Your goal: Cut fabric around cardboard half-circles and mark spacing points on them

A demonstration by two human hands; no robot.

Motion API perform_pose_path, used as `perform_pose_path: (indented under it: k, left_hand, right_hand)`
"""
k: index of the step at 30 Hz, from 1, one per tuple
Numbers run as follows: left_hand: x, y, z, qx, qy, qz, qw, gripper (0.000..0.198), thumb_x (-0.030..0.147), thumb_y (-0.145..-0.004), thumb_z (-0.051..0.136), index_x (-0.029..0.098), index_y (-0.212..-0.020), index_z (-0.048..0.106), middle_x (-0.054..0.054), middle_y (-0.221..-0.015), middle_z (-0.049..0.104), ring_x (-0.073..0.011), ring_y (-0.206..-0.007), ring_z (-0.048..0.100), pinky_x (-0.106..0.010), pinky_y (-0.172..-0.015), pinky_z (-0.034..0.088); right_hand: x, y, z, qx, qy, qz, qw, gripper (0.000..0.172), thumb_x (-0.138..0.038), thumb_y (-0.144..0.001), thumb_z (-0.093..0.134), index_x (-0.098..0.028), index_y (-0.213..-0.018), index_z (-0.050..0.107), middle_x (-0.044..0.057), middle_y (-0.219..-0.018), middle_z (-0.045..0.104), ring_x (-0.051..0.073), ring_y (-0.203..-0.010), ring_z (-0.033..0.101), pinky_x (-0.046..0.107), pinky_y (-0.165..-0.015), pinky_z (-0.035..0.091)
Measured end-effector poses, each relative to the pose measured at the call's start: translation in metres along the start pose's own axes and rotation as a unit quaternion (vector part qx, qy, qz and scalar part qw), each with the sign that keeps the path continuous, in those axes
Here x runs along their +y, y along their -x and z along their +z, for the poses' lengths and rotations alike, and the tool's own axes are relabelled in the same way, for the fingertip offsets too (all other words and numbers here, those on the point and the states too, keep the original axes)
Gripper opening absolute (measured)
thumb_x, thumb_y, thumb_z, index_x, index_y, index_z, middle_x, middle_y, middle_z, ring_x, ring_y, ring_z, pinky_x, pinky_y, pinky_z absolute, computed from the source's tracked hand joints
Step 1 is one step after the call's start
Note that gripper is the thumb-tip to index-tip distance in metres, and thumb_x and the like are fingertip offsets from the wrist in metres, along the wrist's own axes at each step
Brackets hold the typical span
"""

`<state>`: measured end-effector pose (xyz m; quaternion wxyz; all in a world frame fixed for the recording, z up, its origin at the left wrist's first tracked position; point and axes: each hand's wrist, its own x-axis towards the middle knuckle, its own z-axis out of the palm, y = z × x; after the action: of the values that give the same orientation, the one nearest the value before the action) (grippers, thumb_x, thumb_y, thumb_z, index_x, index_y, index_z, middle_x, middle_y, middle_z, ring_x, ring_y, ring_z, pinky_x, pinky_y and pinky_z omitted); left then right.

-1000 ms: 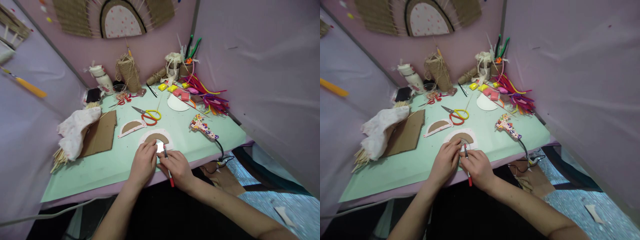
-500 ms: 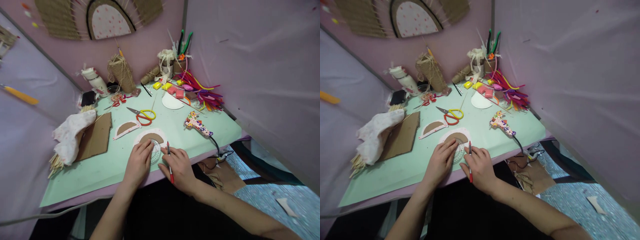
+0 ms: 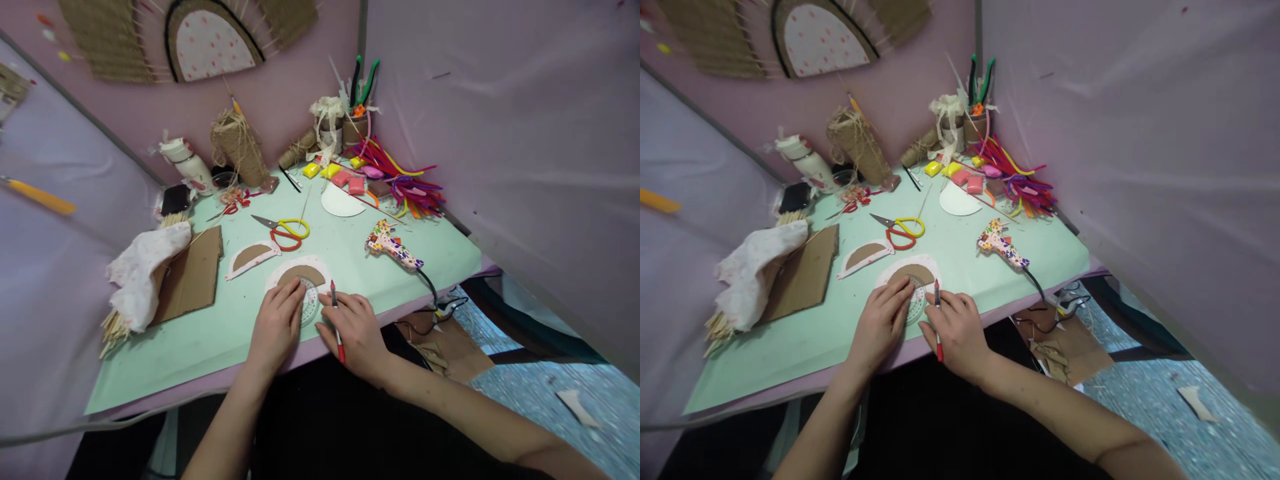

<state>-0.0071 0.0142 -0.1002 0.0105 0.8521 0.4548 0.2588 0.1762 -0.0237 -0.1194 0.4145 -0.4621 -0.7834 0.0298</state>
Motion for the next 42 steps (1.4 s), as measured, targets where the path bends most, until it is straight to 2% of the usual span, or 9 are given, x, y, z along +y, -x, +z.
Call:
perform_pose_path:
  k: [20, 25, 28, 30, 32, 34, 36, 39, 42]
  left_hand:
    - [0.009, 0.0, 0.006, 0.026, -0.018, -0.023, 0.999, 0.029, 0.014, -0.093, 0.052, 0.016, -0.121, 0.062, -0.011, -0.128, 0.064, -0.0265, -0.111, 0.057, -0.047, -0.096, 0.053]
    - [0.01, 0.0, 0.006, 0.022, -0.014, -0.034, 0.999, 0.03, 0.013, -0.094, 0.05, 0.019, -0.121, 0.062, -0.01, -0.129, 0.064, -0.0269, -0.113, 0.057, -0.048, -0.094, 0.053]
    - [0.01, 0.0, 0.006, 0.022, -0.016, -0.034, 0.999, 0.029, 0.014, -0.093, 0.051, 0.019, -0.12, 0.063, -0.01, -0.128, 0.064, -0.028, -0.113, 0.057, -0.048, -0.093, 0.053]
    - [0.01, 0.0, 0.006, 0.025, -0.015, -0.035, 0.999, 0.029, 0.014, -0.093, 0.051, 0.02, -0.119, 0.063, -0.01, -0.128, 0.064, -0.0283, -0.114, 0.057, -0.048, -0.092, 0.053]
    - [0.01, 0.0, 0.007, 0.026, -0.015, -0.037, 0.999, 0.029, 0.014, -0.093, 0.051, 0.02, -0.119, 0.063, -0.009, -0.128, 0.064, -0.0282, -0.113, 0.058, -0.048, -0.091, 0.053]
    - [0.011, 0.0, 0.007, 0.023, -0.018, -0.039, 0.999, 0.028, 0.014, -0.093, 0.051, 0.019, -0.118, 0.063, -0.009, -0.128, 0.064, -0.0279, -0.112, 0.058, -0.047, -0.091, 0.053]
    - [0.012, 0.0, 0.006, 0.02, -0.022, -0.042, 0.999, 0.027, 0.014, -0.093, 0.051, 0.018, -0.117, 0.063, -0.01, -0.129, 0.064, -0.0279, -0.111, 0.058, -0.047, -0.091, 0.053]
    - [0.012, 0.0, 0.006, 0.02, -0.024, -0.045, 0.999, 0.028, 0.013, -0.093, 0.051, 0.018, -0.117, 0.064, -0.01, -0.129, 0.064, -0.0283, -0.112, 0.057, -0.047, -0.091, 0.052]
    - [0.012, 0.0, 0.007, 0.02, -0.023, -0.04, 0.999, 0.028, 0.012, -0.092, 0.051, 0.017, -0.117, 0.063, -0.01, -0.128, 0.064, -0.0285, -0.112, 0.058, -0.047, -0.091, 0.052]
  right_hand:
    - [-0.001, 0.0, -0.002, -0.012, -0.024, 0.028, 0.999, 0.012, -0.014, -0.09, 0.055, -0.02, -0.1, 0.06, 0.008, -0.115, 0.071, 0.025, -0.108, 0.061, 0.041, -0.089, 0.045]
    - [0.009, -0.004, -0.006, 0.026, -0.081, 0.016, 0.996, 0.029, -0.011, -0.094, 0.046, -0.02, -0.119, 0.058, 0.01, -0.121, 0.069, 0.024, -0.113, 0.06, 0.042, -0.091, 0.047]
    - [0.017, -0.022, -0.016, 0.027, -0.147, 0.033, 0.988, 0.032, -0.015, -0.096, 0.045, -0.021, -0.125, 0.058, 0.009, -0.112, 0.071, 0.021, -0.103, 0.064, 0.038, -0.089, 0.049]
    - [0.022, -0.041, -0.021, 0.006, -0.203, 0.065, 0.977, 0.028, -0.023, -0.097, 0.048, -0.022, -0.122, 0.061, 0.007, -0.101, 0.073, 0.019, -0.093, 0.066, 0.034, -0.083, 0.051]
    - [0.026, -0.061, -0.022, -0.018, -0.265, 0.099, 0.959, 0.023, -0.03, -0.096, 0.049, -0.021, -0.108, 0.067, 0.006, -0.098, 0.072, 0.019, -0.091, 0.066, 0.032, -0.08, 0.051]
    - [0.03, -0.079, -0.017, -0.029, -0.299, 0.133, 0.944, 0.023, -0.032, -0.095, 0.049, -0.02, -0.094, 0.069, 0.005, -0.093, 0.072, 0.018, -0.089, 0.066, 0.03, -0.081, 0.05]
    - [0.034, -0.092, -0.008, -0.056, -0.313, 0.165, 0.934, 0.02, -0.03, -0.093, 0.05, -0.02, -0.09, 0.066, 0.002, -0.087, 0.07, 0.017, -0.083, 0.064, 0.028, -0.077, 0.049]
    - [0.039, -0.1, 0.007, -0.08, -0.324, 0.204, 0.921, 0.015, -0.031, -0.089, 0.052, -0.02, -0.083, 0.06, -0.002, -0.073, 0.064, 0.014, -0.069, 0.059, 0.025, -0.066, 0.046]
    - [0.041, -0.1, 0.016, -0.084, -0.326, 0.215, 0.917, 0.016, -0.032, -0.088, 0.052, -0.02, -0.078, 0.057, -0.003, -0.07, 0.061, 0.013, -0.068, 0.058, 0.025, -0.065, 0.044]
